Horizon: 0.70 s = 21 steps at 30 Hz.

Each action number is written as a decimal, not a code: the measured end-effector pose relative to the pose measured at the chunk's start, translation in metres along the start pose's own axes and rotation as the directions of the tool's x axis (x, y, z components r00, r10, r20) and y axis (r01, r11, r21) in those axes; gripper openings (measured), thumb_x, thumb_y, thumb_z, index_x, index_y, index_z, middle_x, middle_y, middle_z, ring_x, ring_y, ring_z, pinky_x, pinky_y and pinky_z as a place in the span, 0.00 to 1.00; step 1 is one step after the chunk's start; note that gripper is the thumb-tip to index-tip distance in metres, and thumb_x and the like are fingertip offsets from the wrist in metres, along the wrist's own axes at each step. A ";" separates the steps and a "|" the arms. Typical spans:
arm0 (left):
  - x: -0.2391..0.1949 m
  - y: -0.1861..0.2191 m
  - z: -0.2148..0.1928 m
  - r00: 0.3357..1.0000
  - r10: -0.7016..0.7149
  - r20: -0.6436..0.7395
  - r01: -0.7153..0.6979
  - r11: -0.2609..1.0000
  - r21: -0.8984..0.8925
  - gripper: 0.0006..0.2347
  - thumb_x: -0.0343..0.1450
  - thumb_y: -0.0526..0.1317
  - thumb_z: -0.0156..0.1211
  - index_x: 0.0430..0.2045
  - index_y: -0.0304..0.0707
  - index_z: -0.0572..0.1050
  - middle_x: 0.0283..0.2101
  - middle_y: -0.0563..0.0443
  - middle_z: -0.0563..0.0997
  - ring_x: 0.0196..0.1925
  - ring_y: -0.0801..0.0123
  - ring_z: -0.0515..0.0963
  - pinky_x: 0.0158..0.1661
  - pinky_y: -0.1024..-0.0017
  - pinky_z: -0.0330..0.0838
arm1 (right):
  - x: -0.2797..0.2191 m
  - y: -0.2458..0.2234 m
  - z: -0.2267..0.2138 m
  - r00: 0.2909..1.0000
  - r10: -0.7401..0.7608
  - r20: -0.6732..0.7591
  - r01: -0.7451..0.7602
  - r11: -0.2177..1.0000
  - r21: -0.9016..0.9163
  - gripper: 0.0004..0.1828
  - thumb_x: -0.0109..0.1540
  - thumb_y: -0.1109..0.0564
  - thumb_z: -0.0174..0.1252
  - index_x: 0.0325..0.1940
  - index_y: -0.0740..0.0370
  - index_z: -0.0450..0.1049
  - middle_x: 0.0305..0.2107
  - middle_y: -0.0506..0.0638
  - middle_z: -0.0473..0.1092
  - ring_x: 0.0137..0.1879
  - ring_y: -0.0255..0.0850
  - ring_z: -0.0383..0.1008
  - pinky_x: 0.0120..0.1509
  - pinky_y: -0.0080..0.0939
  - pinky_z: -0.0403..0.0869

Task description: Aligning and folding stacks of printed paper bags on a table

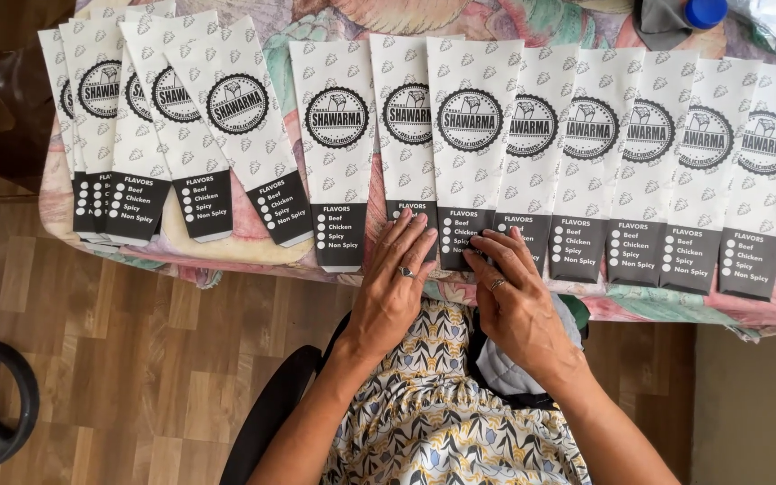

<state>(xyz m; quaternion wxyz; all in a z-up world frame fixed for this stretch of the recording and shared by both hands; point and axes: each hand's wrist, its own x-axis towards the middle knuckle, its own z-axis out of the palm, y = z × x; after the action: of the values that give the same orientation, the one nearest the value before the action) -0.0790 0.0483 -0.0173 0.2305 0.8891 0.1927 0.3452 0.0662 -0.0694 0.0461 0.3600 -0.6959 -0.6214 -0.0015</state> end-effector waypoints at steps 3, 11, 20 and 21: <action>-0.005 -0.003 -0.006 0.999 -0.014 -0.049 0.013 1.000 -0.021 0.13 0.73 0.33 0.60 0.53 0.34 0.75 0.64 0.40 0.73 0.70 0.53 0.68 0.69 0.56 0.63 | 0.002 -0.005 -0.004 1.000 0.009 -0.006 -0.009 1.000 -0.016 0.18 0.55 0.75 0.54 0.48 0.72 0.79 0.49 0.64 0.75 0.63 0.62 0.72 0.73 0.65 0.64; -0.013 -0.020 -0.034 0.999 0.034 0.040 -0.034 0.999 0.000 0.08 0.68 0.34 0.69 0.39 0.34 0.81 0.56 0.45 0.81 0.66 0.55 0.74 0.64 0.58 0.69 | 0.006 -0.009 0.021 0.992 -0.076 -0.099 0.082 0.995 0.053 0.14 0.58 0.72 0.58 0.46 0.71 0.80 0.49 0.63 0.75 0.61 0.60 0.74 0.73 0.63 0.65; -0.005 -0.018 -0.042 0.998 0.021 0.054 -0.020 1.000 -0.024 0.07 0.66 0.33 0.72 0.34 0.35 0.82 0.50 0.47 0.84 0.65 0.57 0.74 0.66 0.60 0.67 | 0.019 -0.011 0.037 0.982 -0.168 -0.088 0.179 0.974 0.136 0.06 0.59 0.68 0.65 0.39 0.74 0.80 0.41 0.61 0.77 0.55 0.58 0.78 0.71 0.63 0.68; -0.004 -0.020 -0.043 0.998 0.025 0.061 -0.022 0.999 -0.046 0.06 0.66 0.33 0.71 0.33 0.34 0.82 0.48 0.47 0.84 0.64 0.57 0.75 0.66 0.60 0.68 | 0.019 -0.010 0.038 0.978 -0.173 -0.114 0.189 0.970 0.152 0.04 0.59 0.68 0.66 0.37 0.74 0.79 0.39 0.60 0.77 0.53 0.58 0.79 0.71 0.64 0.68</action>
<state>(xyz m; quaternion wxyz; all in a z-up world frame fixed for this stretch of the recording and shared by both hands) -0.1152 0.0743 -0.0020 0.2523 0.8960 0.1674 0.3247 0.0454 -0.0340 0.0313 0.4444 -0.6035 -0.6617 -0.0185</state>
